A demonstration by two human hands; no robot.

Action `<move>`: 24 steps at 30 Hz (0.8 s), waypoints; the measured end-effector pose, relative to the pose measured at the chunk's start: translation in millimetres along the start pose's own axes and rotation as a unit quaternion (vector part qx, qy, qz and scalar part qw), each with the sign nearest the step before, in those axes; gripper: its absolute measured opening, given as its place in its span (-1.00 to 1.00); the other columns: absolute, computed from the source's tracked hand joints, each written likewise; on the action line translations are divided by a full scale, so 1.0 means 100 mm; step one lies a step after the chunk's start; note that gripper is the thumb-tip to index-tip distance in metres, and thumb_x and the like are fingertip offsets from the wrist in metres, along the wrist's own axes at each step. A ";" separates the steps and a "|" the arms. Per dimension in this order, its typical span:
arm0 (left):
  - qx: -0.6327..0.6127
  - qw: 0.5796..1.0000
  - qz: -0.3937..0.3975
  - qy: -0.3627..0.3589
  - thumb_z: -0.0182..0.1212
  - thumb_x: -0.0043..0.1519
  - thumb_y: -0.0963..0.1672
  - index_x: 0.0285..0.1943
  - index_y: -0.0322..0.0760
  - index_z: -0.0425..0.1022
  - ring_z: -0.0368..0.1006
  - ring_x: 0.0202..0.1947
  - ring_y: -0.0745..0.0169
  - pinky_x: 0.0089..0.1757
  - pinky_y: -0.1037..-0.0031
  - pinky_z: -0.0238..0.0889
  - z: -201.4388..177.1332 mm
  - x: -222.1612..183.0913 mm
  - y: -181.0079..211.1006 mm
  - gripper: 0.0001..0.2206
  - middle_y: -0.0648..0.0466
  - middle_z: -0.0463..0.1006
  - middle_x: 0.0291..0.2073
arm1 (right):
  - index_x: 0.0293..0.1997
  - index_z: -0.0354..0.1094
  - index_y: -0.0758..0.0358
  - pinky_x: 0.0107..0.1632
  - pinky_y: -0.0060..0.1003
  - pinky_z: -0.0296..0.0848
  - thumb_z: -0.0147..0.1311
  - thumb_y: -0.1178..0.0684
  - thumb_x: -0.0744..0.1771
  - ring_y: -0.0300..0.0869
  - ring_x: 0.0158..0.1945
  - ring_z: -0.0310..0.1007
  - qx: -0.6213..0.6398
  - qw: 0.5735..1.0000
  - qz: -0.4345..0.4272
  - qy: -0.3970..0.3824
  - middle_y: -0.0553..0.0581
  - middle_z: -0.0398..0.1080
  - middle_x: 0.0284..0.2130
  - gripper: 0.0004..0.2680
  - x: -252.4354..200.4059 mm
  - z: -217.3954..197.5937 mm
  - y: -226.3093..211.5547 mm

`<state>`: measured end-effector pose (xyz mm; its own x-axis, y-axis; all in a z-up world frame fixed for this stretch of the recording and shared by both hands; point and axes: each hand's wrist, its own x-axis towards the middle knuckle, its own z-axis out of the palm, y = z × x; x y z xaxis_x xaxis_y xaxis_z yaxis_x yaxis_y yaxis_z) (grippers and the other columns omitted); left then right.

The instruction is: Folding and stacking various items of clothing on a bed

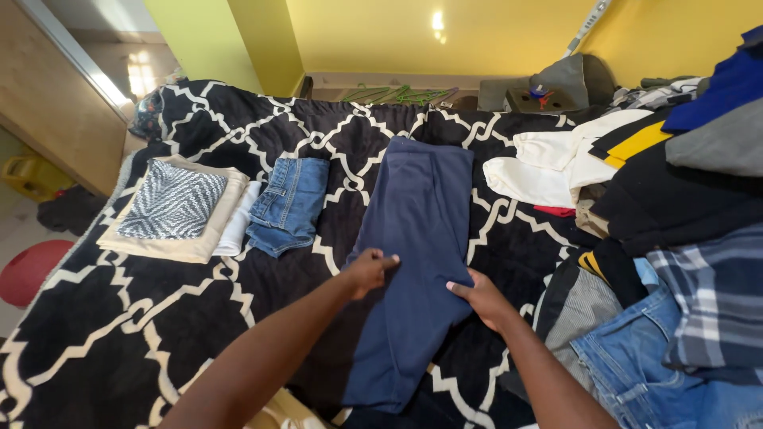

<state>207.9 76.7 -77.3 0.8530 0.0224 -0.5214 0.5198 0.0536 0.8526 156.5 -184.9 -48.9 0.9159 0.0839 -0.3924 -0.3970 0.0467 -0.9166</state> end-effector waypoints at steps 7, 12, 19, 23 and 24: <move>0.121 0.992 -0.018 0.004 0.50 0.10 -0.17 0.06 -0.40 0.44 0.53 -0.06 -0.28 -0.15 0.04 0.56 -0.03 -0.26 -0.59 -0.59 -0.26 0.36 -0.06 | 0.13 0.47 0.24 -0.21 -0.08 0.56 0.39 0.10 0.23 0.03 -0.15 0.57 -0.144 0.988 -0.041 0.024 0.27 0.51 -0.25 -0.64 0.26 -0.21 0.28; 0.391 0.917 0.041 0.069 0.41 0.09 -0.02 0.03 -0.06 0.45 0.56 -0.20 0.00 -0.17 0.36 0.48 -0.35 -0.22 -0.41 -0.63 -0.07 0.55 -0.06 | 0.28 0.27 -0.25 0.11 -0.14 0.51 0.35 -0.28 0.22 -0.07 0.18 0.50 -0.376 0.921 -0.043 0.095 0.01 0.52 0.08 -0.50 0.56 -0.32 0.51; 0.589 0.804 0.043 0.065 0.48 -0.06 0.11 0.21 -0.33 0.24 0.49 0.13 -0.40 0.07 -0.06 0.41 -1.00 -0.14 0.05 -0.23 -0.31 0.51 0.09 | 0.36 0.20 -0.01 0.30 0.08 0.29 0.47 -0.26 0.12 0.18 0.41 0.13 -0.611 0.722 -0.323 -0.005 0.22 0.24 0.28 -0.30 -0.24 -0.02 -0.15; 0.564 0.826 -0.005 0.005 0.62 -0.14 0.08 0.12 -0.40 0.50 0.55 0.07 -0.24 -0.01 0.05 0.50 -0.99 -0.74 0.32 -0.28 -0.23 0.62 0.02 | 0.42 0.13 0.05 0.44 0.07 -0.04 0.40 -0.38 0.14 0.21 0.51 -0.09 -0.617 0.705 -0.307 -0.166 0.30 0.13 0.37 -0.25 -0.71 0.43 0.01; 0.479 0.872 -0.094 -0.042 0.57 -0.04 -0.02 0.13 -0.44 0.53 0.58 -0.02 -0.23 -0.12 0.09 0.56 -1.03 -0.65 0.29 -0.40 -0.22 0.61 0.05 | 0.50 -0.12 0.07 0.48 0.09 -0.26 0.47 -0.20 0.16 0.16 0.55 -0.35 -0.677 0.667 -0.217 -0.225 0.26 -0.20 0.47 -0.18 -0.92 0.62 -0.06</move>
<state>162.3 179.2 -21.9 0.7285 0.0280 -0.6844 0.4165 -0.8114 0.4101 71.4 -131.0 -2.8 0.6957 0.6591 -0.2855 0.5948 -0.7515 -0.2854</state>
